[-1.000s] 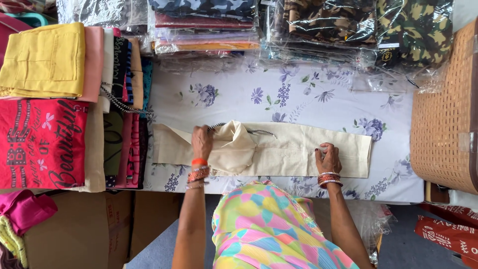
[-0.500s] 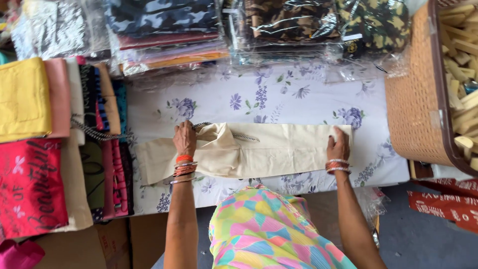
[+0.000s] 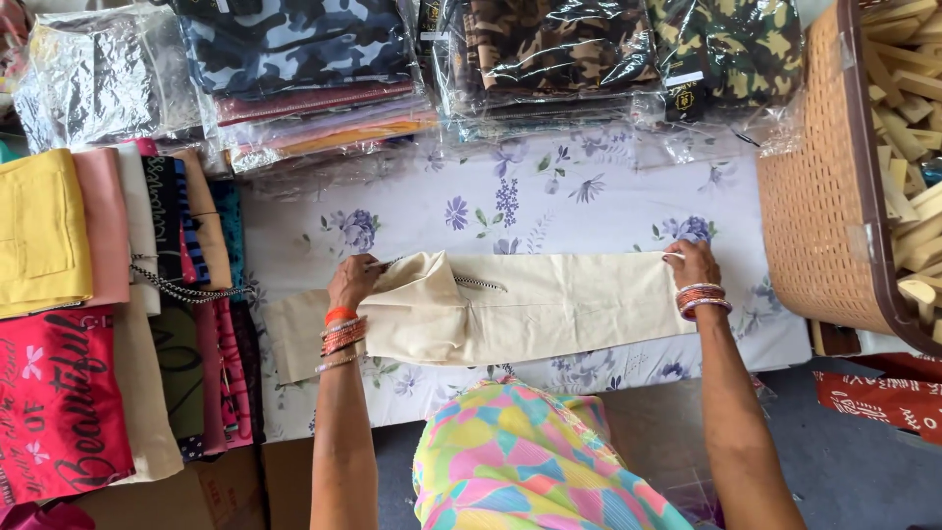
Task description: The recorder is folding several different garments, including a yellow shirt, white pants, and maroon trousers, on a table.
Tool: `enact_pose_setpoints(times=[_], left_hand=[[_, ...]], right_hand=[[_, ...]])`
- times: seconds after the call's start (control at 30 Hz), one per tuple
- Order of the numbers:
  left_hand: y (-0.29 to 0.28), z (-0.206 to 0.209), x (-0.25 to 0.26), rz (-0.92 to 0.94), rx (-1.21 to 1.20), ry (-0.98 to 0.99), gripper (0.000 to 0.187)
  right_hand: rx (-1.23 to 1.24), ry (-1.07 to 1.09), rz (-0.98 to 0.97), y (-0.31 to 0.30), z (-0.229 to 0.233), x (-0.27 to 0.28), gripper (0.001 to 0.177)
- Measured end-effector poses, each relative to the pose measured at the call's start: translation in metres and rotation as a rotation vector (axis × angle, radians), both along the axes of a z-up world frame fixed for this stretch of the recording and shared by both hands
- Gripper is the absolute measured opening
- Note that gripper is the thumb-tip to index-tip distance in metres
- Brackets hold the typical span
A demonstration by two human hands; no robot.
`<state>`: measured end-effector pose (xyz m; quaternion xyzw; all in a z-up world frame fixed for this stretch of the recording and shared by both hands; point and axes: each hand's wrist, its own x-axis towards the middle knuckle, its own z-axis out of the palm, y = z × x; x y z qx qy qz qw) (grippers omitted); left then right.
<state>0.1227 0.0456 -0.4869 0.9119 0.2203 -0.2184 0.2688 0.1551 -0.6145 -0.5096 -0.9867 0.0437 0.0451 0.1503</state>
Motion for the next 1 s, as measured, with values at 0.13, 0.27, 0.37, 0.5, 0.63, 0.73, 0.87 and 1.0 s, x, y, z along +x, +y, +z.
enact_pose_setpoints(times=[0.13, 0.27, 0.37, 0.5, 0.63, 0.73, 0.87, 1.0], left_hand=[[-0.011, 0.027, -0.02, 0.043, 0.094, -0.294, 0.02], [-0.028, 0.04, -0.018, 0.112, 0.221, -0.441, 0.019], [-0.029, 0.024, -0.002, 0.168, 0.189, -0.388, 0.023], [-0.045, 0.053, 0.003, 0.075, 0.339, -0.723, 0.047], [-0.064, 0.05, -0.034, 0.032, 0.337, -0.854, 0.038], [-0.087, 0.016, -0.093, -0.016, 0.257, -0.794, 0.036], [-0.133, 0.038, -0.141, -0.104, 0.221, -0.699, 0.05], [-0.128, 0.007, -0.161, -0.049, 0.245, -0.612, 0.054]], right_hand=[[0.348, 0.0, -0.23, 0.022, 0.045, 0.012, 0.012], [0.226, -0.183, -0.168, 0.036, 0.042, 0.038, 0.014], [0.115, -0.305, -0.072, 0.017, -0.017, 0.059, 0.024], [0.323, -0.237, -0.052, 0.049, 0.029, 0.049, 0.044], [0.079, -0.274, -0.15, 0.031, 0.002, 0.01, 0.052], [-0.065, -0.22, -0.324, 0.009, -0.031, -0.032, 0.055], [-0.144, -0.197, -0.409, 0.021, -0.022, -0.073, 0.052], [-0.033, -0.169, -0.471, 0.013, -0.031, -0.067, 0.044]])
